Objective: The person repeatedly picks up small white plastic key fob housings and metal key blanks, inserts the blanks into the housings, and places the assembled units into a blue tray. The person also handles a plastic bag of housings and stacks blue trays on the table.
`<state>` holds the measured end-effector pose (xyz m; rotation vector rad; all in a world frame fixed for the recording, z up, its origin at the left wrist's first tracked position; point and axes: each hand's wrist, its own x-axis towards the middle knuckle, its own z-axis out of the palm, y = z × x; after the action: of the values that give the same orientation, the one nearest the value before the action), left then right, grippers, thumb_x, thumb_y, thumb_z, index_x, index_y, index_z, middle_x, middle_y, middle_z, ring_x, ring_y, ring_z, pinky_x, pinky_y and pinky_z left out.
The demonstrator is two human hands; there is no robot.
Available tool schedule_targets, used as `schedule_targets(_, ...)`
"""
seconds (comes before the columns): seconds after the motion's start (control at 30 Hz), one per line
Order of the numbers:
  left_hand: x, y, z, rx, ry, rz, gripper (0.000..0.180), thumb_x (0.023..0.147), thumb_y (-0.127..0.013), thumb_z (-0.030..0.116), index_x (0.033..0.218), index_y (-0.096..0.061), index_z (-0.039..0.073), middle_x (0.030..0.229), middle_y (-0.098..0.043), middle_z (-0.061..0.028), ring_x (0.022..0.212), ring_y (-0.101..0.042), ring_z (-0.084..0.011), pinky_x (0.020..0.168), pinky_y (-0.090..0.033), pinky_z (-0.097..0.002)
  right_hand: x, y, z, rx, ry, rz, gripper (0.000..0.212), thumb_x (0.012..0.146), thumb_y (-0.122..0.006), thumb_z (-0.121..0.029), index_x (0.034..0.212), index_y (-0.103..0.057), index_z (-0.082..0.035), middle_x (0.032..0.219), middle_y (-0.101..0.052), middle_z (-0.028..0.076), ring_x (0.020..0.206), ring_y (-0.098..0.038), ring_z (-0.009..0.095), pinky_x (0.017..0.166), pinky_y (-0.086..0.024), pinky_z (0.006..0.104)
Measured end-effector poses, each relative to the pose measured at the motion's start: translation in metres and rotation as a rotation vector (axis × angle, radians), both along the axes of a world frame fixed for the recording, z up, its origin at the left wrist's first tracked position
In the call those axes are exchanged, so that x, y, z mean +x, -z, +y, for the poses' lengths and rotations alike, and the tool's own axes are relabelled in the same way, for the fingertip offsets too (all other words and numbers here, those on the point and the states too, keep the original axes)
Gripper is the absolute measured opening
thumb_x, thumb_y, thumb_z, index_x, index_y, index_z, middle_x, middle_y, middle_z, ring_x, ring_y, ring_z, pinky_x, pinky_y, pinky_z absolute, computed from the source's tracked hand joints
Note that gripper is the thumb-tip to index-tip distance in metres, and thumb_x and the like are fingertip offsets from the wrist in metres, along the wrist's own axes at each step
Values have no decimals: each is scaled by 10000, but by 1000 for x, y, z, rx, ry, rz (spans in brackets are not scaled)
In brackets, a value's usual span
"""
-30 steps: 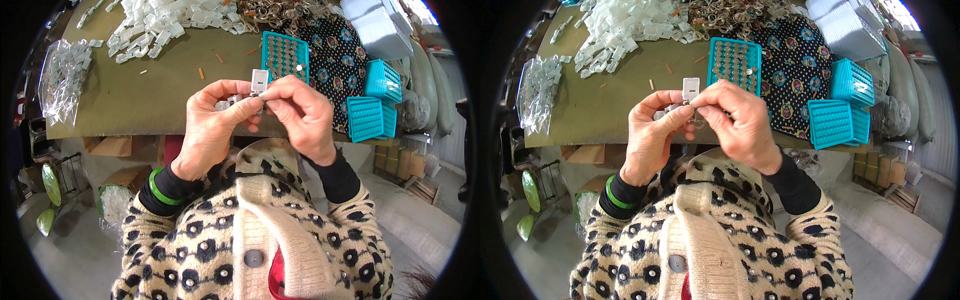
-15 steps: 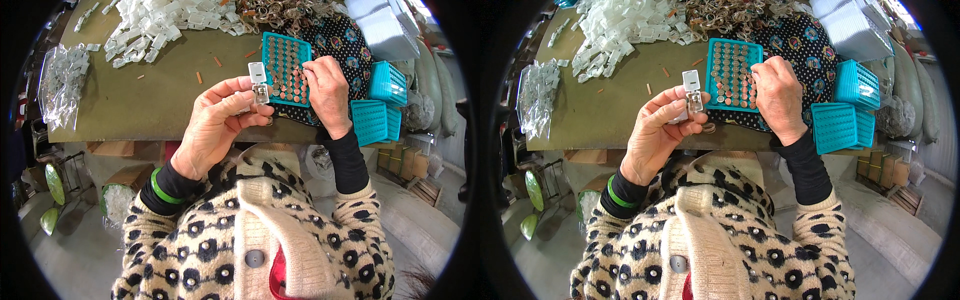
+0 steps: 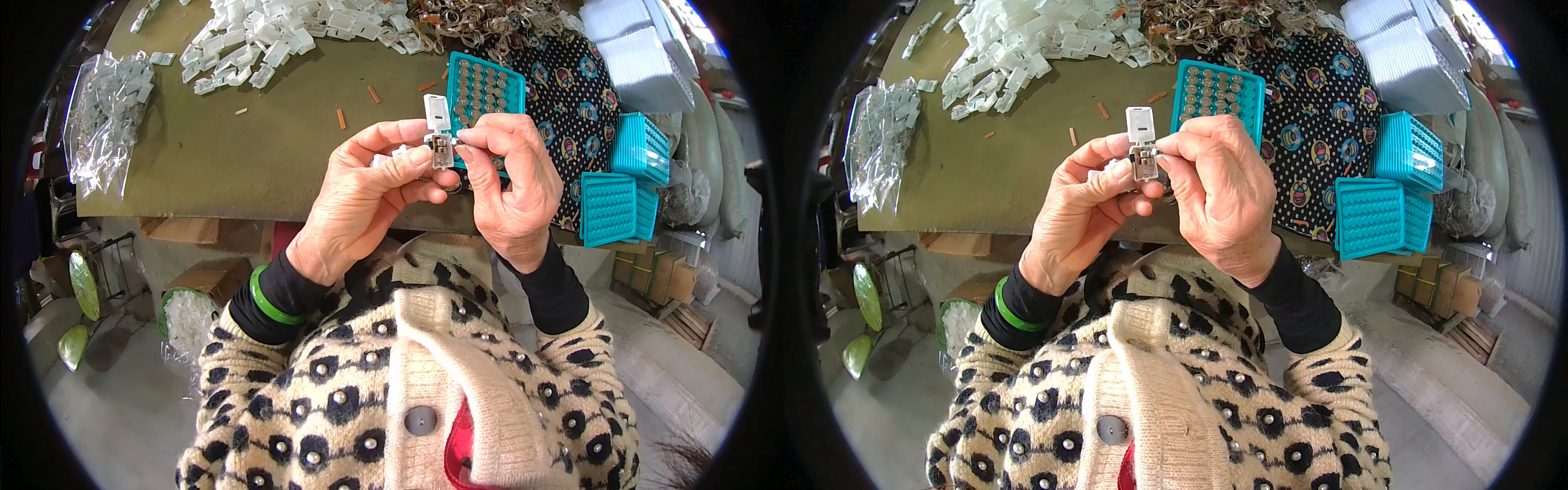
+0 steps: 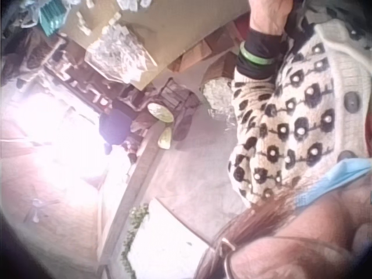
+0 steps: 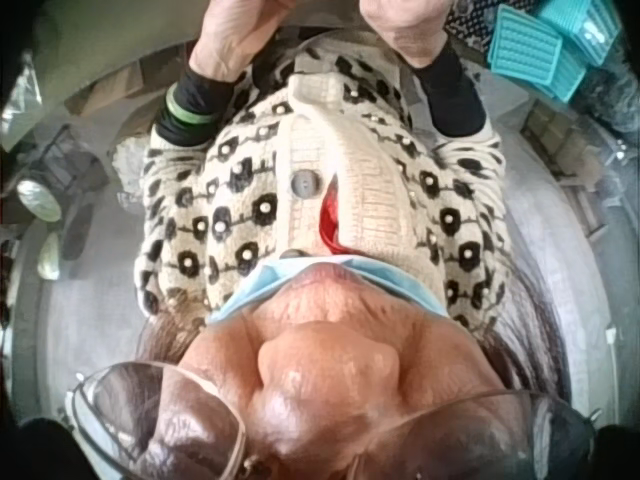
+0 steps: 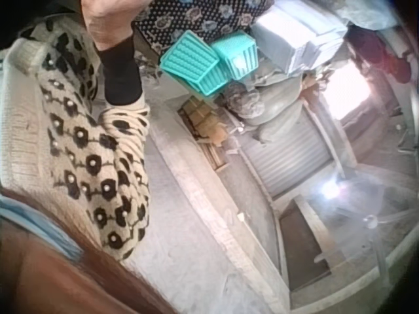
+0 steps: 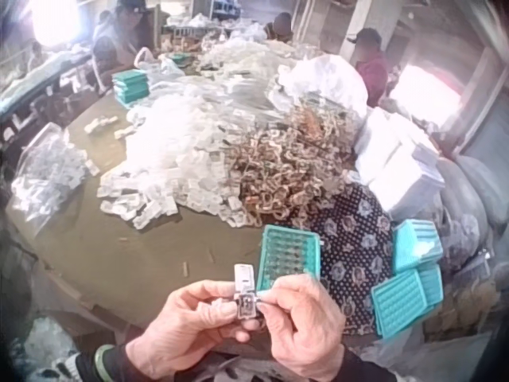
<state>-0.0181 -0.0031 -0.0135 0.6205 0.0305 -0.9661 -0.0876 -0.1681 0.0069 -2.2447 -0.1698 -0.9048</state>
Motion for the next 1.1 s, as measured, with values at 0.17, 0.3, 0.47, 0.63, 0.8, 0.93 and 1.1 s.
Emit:
schedule_targets(0.17,0,1,2,-35,10,46,202,930,-643,14,1130,-633,-8,977,-699,-137,809,-712,-215,617,-583,-281,1,2,6,-80,31,-31,218,762,-722,70,944,-628,-4,881,-605,113,759,-605,273,628,-499,352)
schedule_targets(0.3,-3,1,4,-45,-23,32,176,926,-647,1,1100,-636,-21,952,-695,-134,778,-708,-212,595,-573,-273,2,-2,7,-74,-36,13,226,755,-715,74,943,-617,-6,871,-595,113,758,-592,280,642,-491,365)
schedule_targets(0.47,-4,-3,8,-37,-26,-34,168,918,-659,0,1084,-643,-13,937,-694,-137,772,-705,-210,592,-574,-277,-1,-16,2,-75,-176,143,157,831,-687,49,956,-603,6,896,-613,115,789,-616,251,690,-512,332)
schedule_targets(0.63,-5,-14,11,-2,-35,-169,147,902,-682,4,1047,-657,-2,946,-696,-133,777,-708,-212,579,-568,-272,-10,-24,8,952,-333,545,175,912,-673,-17,1043,-559,-1,997,-618,73,857,-607,148,766,-506,278)
schedule_targets(0.8,-6,-19,11,-26,-45,-270,113,900,-694,17,1009,-664,3,964,-697,-113,791,-711,-212,558,-550,-259,-9,-22,12,1261,-410,575,271,932,-667,-58,1142,-507,0,1017,-594,67,840,-590,104,727,-501,232)
schedule_targets(0.93,-2,-16,14,15,-25,-331,102,906,-699,42,998,-659,22,982,-693,-96,798,-710,-194,538,-518,-238,-6,-20,16,1171,-386,569,389,946,-650,-59,1283,-466,8,1002,-579,46,850,-587,93,734,-521,228)
schedule_targets(1.1,-5,-10,13,49,-18,-230,161,881,-732,85,997,-621,69,1031,-681,-101,841,-702,-207,515,-488,-224,-3,-19,13,1022,-328,485,421,955,-637,-54,1353,-511,-1,1058,-644,59,927,-623,108,811,-532,232)
